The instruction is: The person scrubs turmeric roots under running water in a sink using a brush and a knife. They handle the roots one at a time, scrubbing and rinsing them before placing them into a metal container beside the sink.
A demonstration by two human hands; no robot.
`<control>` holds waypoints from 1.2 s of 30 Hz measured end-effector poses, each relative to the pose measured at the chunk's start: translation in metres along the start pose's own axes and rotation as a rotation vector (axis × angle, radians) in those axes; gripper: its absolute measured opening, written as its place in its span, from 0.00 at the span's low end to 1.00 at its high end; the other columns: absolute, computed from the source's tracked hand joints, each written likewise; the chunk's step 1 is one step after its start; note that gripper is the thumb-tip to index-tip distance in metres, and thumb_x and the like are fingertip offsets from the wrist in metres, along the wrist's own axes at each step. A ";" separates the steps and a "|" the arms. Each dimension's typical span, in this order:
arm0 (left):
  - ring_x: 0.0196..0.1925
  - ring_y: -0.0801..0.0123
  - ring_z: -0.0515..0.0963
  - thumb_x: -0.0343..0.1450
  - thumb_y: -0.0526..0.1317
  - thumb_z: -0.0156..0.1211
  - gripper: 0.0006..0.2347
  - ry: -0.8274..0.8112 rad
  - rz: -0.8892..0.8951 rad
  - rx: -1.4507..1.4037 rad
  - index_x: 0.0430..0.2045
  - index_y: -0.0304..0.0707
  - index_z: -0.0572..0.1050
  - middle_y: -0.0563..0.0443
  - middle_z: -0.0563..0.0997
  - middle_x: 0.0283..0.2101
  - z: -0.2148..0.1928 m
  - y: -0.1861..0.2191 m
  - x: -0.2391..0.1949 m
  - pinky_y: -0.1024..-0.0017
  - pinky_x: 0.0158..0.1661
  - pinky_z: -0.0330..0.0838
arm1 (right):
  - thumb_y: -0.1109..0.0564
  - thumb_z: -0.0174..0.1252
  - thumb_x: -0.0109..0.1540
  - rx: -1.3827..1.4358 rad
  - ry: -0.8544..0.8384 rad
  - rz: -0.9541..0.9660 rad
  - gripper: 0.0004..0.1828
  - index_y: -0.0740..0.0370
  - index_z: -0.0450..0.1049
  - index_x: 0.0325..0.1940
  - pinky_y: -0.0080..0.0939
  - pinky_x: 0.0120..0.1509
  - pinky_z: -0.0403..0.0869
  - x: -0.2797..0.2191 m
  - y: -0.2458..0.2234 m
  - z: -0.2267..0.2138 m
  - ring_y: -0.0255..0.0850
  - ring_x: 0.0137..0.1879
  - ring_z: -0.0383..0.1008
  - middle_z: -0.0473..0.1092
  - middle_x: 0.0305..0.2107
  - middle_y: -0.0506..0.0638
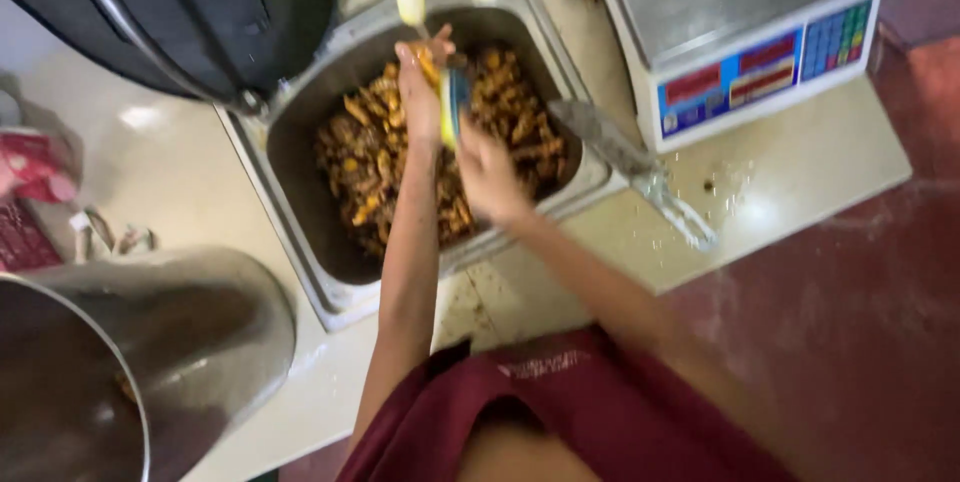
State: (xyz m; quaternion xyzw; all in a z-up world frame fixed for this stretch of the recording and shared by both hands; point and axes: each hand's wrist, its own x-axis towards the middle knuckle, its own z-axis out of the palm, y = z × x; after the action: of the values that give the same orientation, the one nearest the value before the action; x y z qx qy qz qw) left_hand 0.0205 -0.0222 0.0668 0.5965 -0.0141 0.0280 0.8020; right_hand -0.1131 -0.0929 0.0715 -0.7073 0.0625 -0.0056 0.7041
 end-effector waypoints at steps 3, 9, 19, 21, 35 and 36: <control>0.64 0.50 0.77 0.76 0.62 0.31 0.27 -0.135 -0.012 0.091 0.33 0.42 0.76 0.35 0.82 0.53 0.004 0.037 -0.008 0.50 0.69 0.61 | 0.57 0.44 0.72 -0.190 -0.023 -0.175 0.13 0.55 0.64 0.32 0.41 0.30 0.61 -0.025 0.004 -0.032 0.34 0.24 0.59 0.60 0.19 0.43; 0.35 0.73 0.71 0.75 0.60 0.40 0.20 -0.270 -0.070 -0.411 0.27 0.44 0.67 0.56 0.68 0.29 0.025 0.064 -0.014 0.71 0.46 0.72 | 0.49 0.45 0.72 -0.746 -0.179 0.316 0.41 0.68 0.34 0.81 0.44 0.15 0.56 -0.032 -0.041 -0.092 0.43 0.11 0.58 0.64 0.12 0.51; 0.26 0.75 0.61 0.75 0.59 0.41 0.19 -0.349 -0.157 -0.623 0.28 0.43 0.66 0.57 0.62 0.25 0.022 0.077 -0.003 0.73 0.32 0.60 | 0.52 0.52 0.72 -0.650 -0.115 -0.512 0.18 0.63 0.73 0.63 0.48 0.46 0.74 0.029 -0.043 -0.057 0.48 0.44 0.76 0.76 0.39 0.58; 0.27 0.76 0.61 0.75 0.60 0.38 0.19 -0.366 -0.167 -0.568 0.27 0.45 0.64 0.58 0.64 0.26 0.021 0.081 -0.001 0.75 0.33 0.60 | 0.61 0.59 0.69 -0.535 0.012 -0.648 0.14 0.69 0.73 0.58 0.53 0.52 0.75 0.046 -0.071 -0.047 0.58 0.48 0.78 0.74 0.46 0.64; 0.26 0.75 0.62 0.76 0.56 0.39 0.18 -0.300 -0.115 -0.467 0.27 0.43 0.66 0.56 0.66 0.25 0.015 0.090 -0.001 0.75 0.32 0.59 | 0.72 0.60 0.63 -0.819 -0.099 -0.945 0.05 0.68 0.72 0.40 0.44 0.45 0.74 0.069 -0.089 -0.042 0.47 0.39 0.71 0.68 0.35 0.56; 0.26 0.75 0.63 0.76 0.57 0.38 0.19 -0.305 -0.106 -0.431 0.27 0.43 0.67 0.56 0.67 0.25 0.016 0.093 -0.003 0.75 0.33 0.60 | 0.71 0.59 0.64 -0.827 -0.106 -0.958 0.05 0.67 0.70 0.39 0.42 0.42 0.73 0.070 -0.088 -0.043 0.46 0.38 0.70 0.67 0.34 0.56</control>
State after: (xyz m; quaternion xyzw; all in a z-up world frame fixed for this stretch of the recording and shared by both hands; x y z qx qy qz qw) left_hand 0.0120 -0.0110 0.1605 0.4092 -0.1093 -0.1080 0.8994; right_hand -0.0405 -0.1426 0.1537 -0.8696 -0.2987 -0.2605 0.2945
